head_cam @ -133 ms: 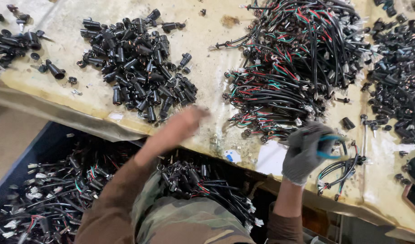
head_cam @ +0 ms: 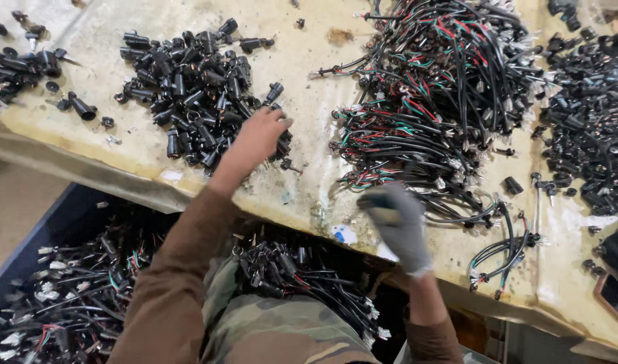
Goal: The person repeatedly picks a black cylindrical connector and a short multi-wire harness from piles on a table, aligns and presses them together, then places the assembled unit into a bin below. The process continues with many identical units.
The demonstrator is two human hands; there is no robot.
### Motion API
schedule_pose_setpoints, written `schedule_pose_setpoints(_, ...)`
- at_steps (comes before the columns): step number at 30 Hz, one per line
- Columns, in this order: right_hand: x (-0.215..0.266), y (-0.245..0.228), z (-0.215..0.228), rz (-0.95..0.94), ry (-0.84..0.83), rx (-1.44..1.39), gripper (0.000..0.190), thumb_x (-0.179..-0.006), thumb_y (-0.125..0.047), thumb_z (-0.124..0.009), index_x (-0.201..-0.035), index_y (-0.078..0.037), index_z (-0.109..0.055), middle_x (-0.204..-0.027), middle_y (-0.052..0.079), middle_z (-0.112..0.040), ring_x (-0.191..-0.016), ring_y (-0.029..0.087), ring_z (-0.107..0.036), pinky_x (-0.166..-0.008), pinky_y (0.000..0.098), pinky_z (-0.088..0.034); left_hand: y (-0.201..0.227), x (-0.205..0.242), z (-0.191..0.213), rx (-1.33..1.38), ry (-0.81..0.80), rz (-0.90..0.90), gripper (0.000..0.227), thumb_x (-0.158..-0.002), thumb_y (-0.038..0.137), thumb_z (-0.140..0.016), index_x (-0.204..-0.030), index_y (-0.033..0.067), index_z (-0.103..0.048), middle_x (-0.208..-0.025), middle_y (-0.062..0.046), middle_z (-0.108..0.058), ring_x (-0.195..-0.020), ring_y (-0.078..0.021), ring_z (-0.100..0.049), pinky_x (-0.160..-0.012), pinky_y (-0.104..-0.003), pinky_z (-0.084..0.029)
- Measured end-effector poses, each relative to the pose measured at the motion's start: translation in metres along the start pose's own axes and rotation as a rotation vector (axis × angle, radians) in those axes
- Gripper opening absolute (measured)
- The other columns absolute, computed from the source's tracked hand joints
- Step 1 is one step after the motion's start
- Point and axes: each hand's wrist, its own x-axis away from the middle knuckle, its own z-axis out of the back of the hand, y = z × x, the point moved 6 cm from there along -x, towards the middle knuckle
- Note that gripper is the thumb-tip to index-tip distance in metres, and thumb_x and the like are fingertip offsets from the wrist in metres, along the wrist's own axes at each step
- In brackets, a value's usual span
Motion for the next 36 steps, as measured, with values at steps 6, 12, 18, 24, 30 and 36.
schedule_pose_setpoints(6,0.004,0.037,-0.062,-0.256,-0.126,0.601,0.042,-0.070,-0.004,-0.074,-0.111,-0.010,-0.067,-0.120,0.014,-0.063,-0.098,0.036,-0.068,-0.082,0.0465,-0.054,-0.020,-0.023,-0.012,-0.048,-0.115,-0.149,0.033,-0.070,0.014,-0.074,-0.103,0.0131,-0.075,-0.106,-0.007,-0.065,-0.110,-0.0330,-0.057,-0.089,-0.052,-0.047)
schedule_pose_setpoints(12,0.010,0.017,-0.063,-0.024,-0.111,0.472,0.048,-0.071,-0.015,-0.081,-0.117,-0.012,-0.066,-0.122,0.010,-0.063,-0.097,0.036,-0.068,-0.075,0.0458,-0.055,0.009,0.007,0.031,0.322,0.169,-0.005,0.038,-0.067,0.023,-0.087,-0.101,0.0109,-0.073,-0.103,-0.011,-0.068,-0.104,-0.0312,-0.064,-0.089,-0.047,-0.051)
schedule_pose_setpoints(18,-0.006,0.021,-0.057,-0.082,-0.247,0.541,0.036,-0.073,-0.011,-0.073,-0.109,-0.017,-0.071,-0.117,0.004,-0.067,-0.093,0.034,-0.071,-0.072,0.0450,-0.056,0.069,0.067,0.025,1.171,0.212,0.218,0.043,-0.083,0.006,-0.084,-0.120,0.0059,-0.063,-0.105,-0.006,-0.077,-0.099,-0.0129,-0.075,-0.092,-0.032,-0.061)
schedule_pose_setpoints(24,-0.009,0.034,-0.045,-0.116,-0.156,0.613,0.027,-0.077,-0.015,-0.077,-0.101,-0.009,-0.068,-0.112,0.012,-0.065,-0.085,0.039,-0.067,-0.070,0.0508,-0.052,0.122,0.089,0.020,1.508,0.160,0.155,0.043,-0.086,-0.002,-0.081,-0.115,0.0067,-0.050,-0.110,-0.009,-0.075,-0.105,-0.0158,-0.072,-0.096,-0.032,-0.058)
schedule_pose_setpoints(30,0.004,0.043,-0.040,-0.158,-0.006,0.622,0.032,-0.081,-0.025,-0.083,-0.089,-0.004,-0.060,-0.094,0.015,-0.062,-0.083,0.041,-0.064,-0.067,0.0502,-0.049,0.150,0.111,0.020,1.797,-0.022,0.442,0.040,-0.084,0.012,-0.072,-0.117,0.0090,-0.051,-0.098,-0.005,-0.061,-0.091,-0.0135,-0.060,-0.084,-0.030,-0.050)
schedule_pose_setpoints(36,0.019,0.015,-0.029,-0.072,-0.009,0.398,0.030,-0.072,-0.020,-0.088,-0.090,-0.006,-0.069,-0.081,0.013,-0.065,-0.073,0.033,-0.065,-0.064,0.0422,-0.051,0.164,0.118,0.011,2.099,-0.094,0.300,0.040,-0.096,0.044,-0.058,-0.110,0.0061,-0.054,-0.100,-0.003,-0.053,-0.095,-0.0145,-0.048,-0.091,-0.030,-0.038)
